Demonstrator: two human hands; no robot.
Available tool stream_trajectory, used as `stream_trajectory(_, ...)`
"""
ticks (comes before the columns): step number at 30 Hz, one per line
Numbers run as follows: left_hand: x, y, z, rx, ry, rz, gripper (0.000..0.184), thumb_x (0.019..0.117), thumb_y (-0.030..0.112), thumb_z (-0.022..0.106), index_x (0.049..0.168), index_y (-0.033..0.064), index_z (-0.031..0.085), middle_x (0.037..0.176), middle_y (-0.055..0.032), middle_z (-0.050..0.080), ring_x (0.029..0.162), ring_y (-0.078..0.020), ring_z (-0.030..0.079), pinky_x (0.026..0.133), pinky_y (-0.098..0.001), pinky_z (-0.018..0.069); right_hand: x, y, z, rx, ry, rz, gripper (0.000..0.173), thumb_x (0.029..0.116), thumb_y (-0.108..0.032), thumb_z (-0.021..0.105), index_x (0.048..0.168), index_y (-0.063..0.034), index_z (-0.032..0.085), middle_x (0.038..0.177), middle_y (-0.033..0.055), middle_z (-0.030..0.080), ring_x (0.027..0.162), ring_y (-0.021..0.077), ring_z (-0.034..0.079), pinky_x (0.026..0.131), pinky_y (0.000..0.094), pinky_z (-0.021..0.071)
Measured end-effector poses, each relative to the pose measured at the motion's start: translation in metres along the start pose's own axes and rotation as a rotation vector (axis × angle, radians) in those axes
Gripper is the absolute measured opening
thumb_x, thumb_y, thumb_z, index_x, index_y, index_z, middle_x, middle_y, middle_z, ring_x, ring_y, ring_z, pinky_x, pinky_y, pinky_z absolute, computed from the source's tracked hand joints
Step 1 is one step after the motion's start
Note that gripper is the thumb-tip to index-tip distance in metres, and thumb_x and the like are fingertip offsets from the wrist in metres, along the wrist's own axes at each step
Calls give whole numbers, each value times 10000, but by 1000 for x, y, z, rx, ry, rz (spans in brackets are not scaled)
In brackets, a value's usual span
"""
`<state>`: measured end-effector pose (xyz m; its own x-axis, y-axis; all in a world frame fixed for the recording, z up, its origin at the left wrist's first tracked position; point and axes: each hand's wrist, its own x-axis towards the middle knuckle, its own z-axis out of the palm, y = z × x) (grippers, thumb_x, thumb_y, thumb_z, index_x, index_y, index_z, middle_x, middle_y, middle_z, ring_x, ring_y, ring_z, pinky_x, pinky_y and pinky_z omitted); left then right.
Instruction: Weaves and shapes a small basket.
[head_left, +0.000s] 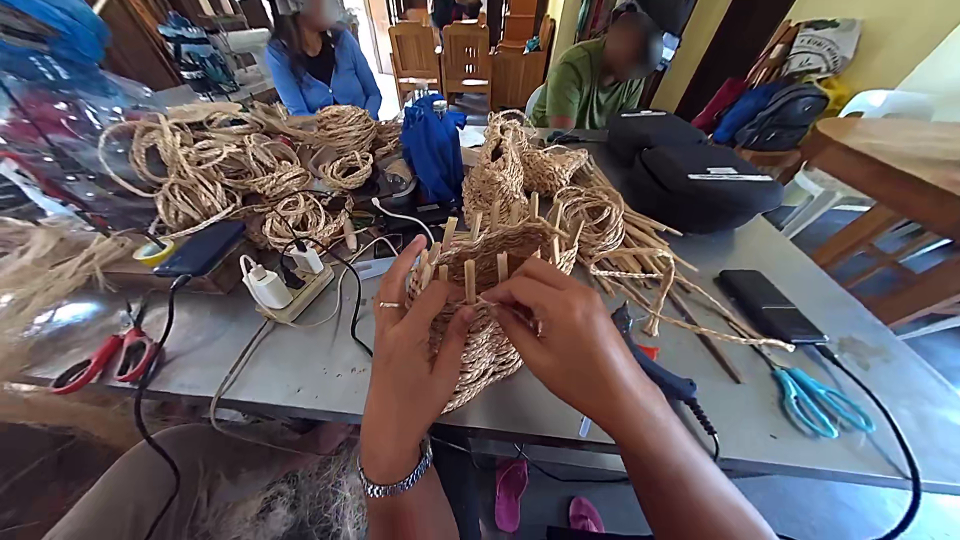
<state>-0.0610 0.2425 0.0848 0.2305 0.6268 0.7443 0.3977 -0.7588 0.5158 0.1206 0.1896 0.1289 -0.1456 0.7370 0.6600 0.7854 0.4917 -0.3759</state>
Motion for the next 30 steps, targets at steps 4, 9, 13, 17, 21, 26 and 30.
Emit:
stream_trajectory(4, 0, 3, -3, -9, -16, -19, 145, 997, 297, 622, 1042, 189, 707, 1620, -49, 347, 1486, -162, 359, 1145, -368, 433, -13, -1, 17, 125, 126, 70, 151, 985, -158, 655, 1090, -84, 734, 980, 8, 639, 782, 25, 625, 686, 172, 564)
stream_trajectory(9, 2, 3, -6, -20, -35, -2, 156, 994, 301, 633, 1047, 176, 709, 1631, -53, 336, 1449, -150, 412, 1117, -350, 454, -20, -7, 36, 159, 270, 123, 196, 979, -145, 670, 1139, -79, 760, 998, 28, 635, 806, 25, 622, 688, 152, 550)
stream_trajectory(13, 2, 3, -7, -27, -20, 8, 169, 990, 314, 645, 1058, 177, 716, 1634, -59, 324, 1435, -159, 428, 1118, -356, 454, -17, -8, 38, 136, 284, 123, 135, 960, -156, 704, 1061, -86, 757, 958, 20, 626, 783, 22, 609, 665, 143, 529)
stream_trajectory(17, 2, -1, -9, -11, 11, 33, 436, 973, 351, 689, 1400, 281, 636, 1705, -91, 143, 1406, -196, 461, 1078, -366, 480, -16, -8, 36, 140, 275, 119, 129, 961, -152, 701, 1059, -88, 755, 961, 14, 630, 785, 24, 608, 664, 146, 528)
stream_trajectory(21, 2, -3, -11, -27, 14, 45, 285, 971, 337, 692, 1213, 186, 675, 1695, -107, 158, 1459, -228, 396, 1121, -382, 446, -16, -10, 37, 146, 271, 134, 131, 967, -164, 703, 1061, -91, 755, 958, 13, 627, 772, 27, 608, 656, 153, 532)
stream_trajectory(26, 0, -1, -10, -28, 1, 50, 200, 982, 301, 671, 1121, 157, 680, 1683, -123, 190, 1452, -208, 409, 1121, -379, 446, -17, -12, 38, 127, 275, 140, 134, 977, -179, 694, 1061, -91, 752, 958, 13, 619, 779, 29, 600, 656, 151, 520)
stream_trajectory(30, 1, 3, -2, -33, -9, 25, 150, 968, 234, 646, 1084, 139, 644, 1667, -110, 237, 1492, -214, 348, 1135, -393, 435, -18, -11, 41, 145, 299, 152, 137, 978, -172, 691, 1075, -98, 753, 964, 11, 607, 773, 27, 590, 645, 146, 510)
